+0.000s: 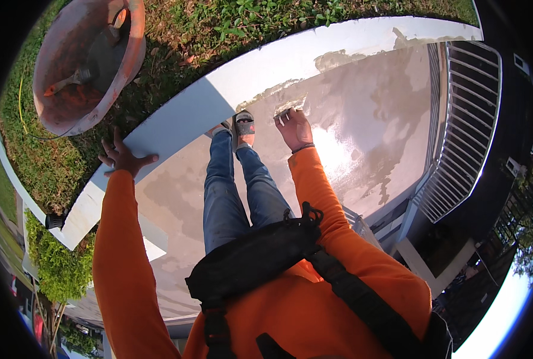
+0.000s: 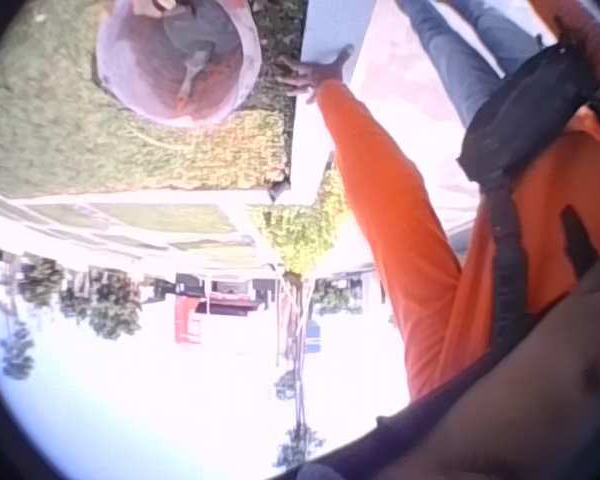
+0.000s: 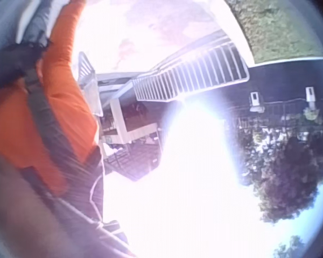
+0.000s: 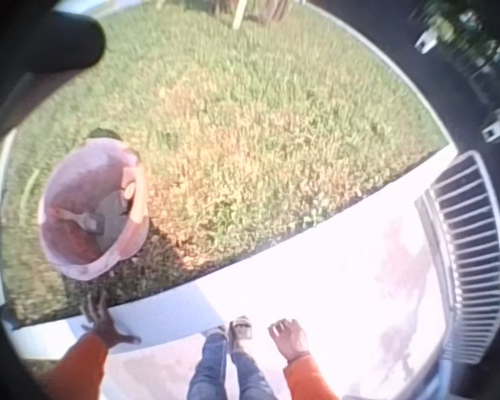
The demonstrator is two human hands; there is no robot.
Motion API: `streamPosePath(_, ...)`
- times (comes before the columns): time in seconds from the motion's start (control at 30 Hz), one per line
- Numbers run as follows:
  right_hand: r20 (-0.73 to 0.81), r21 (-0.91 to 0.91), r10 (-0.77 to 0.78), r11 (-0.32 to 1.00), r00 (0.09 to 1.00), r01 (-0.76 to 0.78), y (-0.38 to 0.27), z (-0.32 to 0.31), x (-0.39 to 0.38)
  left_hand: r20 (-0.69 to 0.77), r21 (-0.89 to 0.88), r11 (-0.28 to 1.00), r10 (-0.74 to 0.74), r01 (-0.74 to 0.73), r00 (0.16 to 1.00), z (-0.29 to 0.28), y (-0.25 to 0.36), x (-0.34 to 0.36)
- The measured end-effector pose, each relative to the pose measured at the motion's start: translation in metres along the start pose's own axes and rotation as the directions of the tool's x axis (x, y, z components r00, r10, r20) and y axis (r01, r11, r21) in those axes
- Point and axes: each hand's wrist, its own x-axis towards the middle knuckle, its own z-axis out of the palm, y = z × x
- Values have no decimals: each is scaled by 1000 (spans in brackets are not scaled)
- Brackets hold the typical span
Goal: The person applies plaster to a concrete ledge using a brush and a small handheld scraper, dipping the tools into a red bucket of mixing compound.
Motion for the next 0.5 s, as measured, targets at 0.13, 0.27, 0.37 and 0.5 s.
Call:
streamPosePath(0.13,94,-22,-25,999,995,27,-10,16,4,-25,6,1000,24,-24,999,1,0,1)
streamPosePath(0.27,102,-36,-35,999,994,39,-2,42,21,-17,-16,999,36,-36,999,1,-2,2)
streamPosePath(0.37,-2,-67,-23,997,1000,23,5,32,32,-30,-5,998,58,-58,998,-2,12,1)
streamPosePath(0.5,-193,-142,43,987,980,-72,28,6,24,21,-48,999,18,-17,1000,-12,19,-13)
